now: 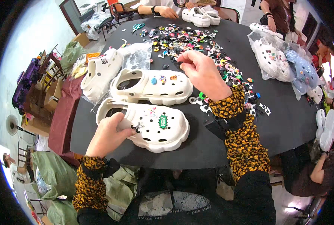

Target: Insert decorative charms into the holes of plastic clogs.

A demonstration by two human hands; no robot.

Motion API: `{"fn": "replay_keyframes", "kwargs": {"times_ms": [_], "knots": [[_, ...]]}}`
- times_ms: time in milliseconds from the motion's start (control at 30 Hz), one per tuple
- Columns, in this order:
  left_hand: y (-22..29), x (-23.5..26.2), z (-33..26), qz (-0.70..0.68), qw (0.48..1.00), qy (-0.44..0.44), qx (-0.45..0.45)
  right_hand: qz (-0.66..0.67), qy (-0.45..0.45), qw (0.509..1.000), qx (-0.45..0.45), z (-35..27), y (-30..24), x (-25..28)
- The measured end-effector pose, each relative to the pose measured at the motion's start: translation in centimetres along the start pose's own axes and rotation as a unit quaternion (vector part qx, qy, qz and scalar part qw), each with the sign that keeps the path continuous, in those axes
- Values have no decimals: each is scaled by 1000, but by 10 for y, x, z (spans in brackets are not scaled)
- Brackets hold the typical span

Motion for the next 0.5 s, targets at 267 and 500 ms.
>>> {"fn": "replay_keyframes", "kwargs": {"times_ms": [267, 500], "knots": [[-9, -10, 5, -149, 984, 77, 57, 244, -30, 960, -136, 4, 12, -9], [10, -24, 15, -96, 989, 113, 14, 281, -21, 944, -171, -2, 5, -2]]}}
Point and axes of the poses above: each hand's wrist, its own z-axis towards the middle knuckle, its own x-axis out of the back of the hand, y = z × x, the point moved 8 cm from there along z, towards the middle knuckle, and after that the axes turned 8 degrees about y, right-handed, at the moved point
